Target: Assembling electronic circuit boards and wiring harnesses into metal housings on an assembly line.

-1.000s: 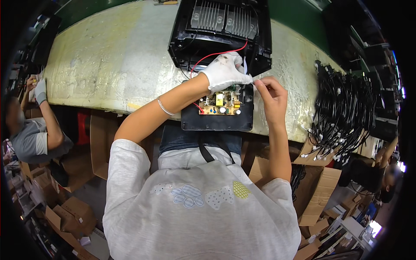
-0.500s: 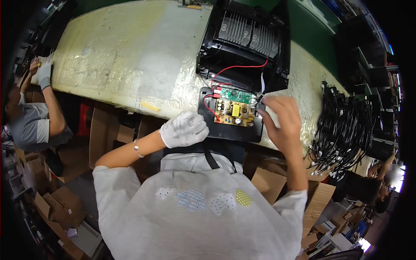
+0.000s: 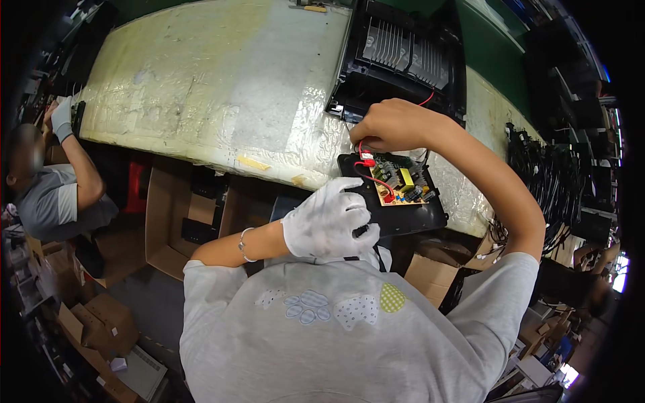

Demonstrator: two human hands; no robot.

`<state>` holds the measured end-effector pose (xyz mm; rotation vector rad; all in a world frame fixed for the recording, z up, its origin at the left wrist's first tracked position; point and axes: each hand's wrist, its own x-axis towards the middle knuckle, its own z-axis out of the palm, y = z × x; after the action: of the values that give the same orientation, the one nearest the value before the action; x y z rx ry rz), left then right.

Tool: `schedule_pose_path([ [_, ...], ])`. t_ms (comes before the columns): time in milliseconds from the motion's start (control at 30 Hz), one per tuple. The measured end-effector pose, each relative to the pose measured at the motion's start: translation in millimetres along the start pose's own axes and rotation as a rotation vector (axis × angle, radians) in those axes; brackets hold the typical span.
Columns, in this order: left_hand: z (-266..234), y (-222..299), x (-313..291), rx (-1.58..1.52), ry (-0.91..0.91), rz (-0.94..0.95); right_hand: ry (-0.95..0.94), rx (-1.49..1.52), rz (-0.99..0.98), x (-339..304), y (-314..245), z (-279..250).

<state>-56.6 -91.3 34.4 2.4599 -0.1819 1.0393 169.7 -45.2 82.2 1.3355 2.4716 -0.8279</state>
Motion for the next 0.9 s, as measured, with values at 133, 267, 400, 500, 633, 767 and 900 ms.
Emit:
schedule_pose_path([
  [133,-0.6,-8.1,-4.7,-0.041,-0.049,0.022,0.005,0.149,0.013,-6.2,4.6,-8.5],
  [267,0.0,-15.7,-2.2,-0.161,0.208,-0.422,0.196,0.197,-0.110,-22.6,-1.7,-17.9],
  [400,-12.5,-27.3,21.3,-0.130,0.146,-0.539,0.237,0.266,-0.131,-32.7,-10.3,-30.0],
  [500,-8.7,-47.9,19.9,-0.159,0.116,-0.535,0.295,0.304,-0.148,-35.4,-8.3,-29.2],
  [633,-7.9,-68.8,24.6,-0.374,0.063,-0.511,0.376,0.285,-0.138,-43.7,-4.1,-31.6],
  [767,-6.9,-77.6,23.6,-0.473,0.070,-0.474,0.463,0.283,-0.040,-47.6,-14.1,-28.3],
  [900,-10.0,-78.1,26.6,-0.641,0.105,-0.638,0.493,0.329,0.095,-51.5,-25.0,-26.1],
])
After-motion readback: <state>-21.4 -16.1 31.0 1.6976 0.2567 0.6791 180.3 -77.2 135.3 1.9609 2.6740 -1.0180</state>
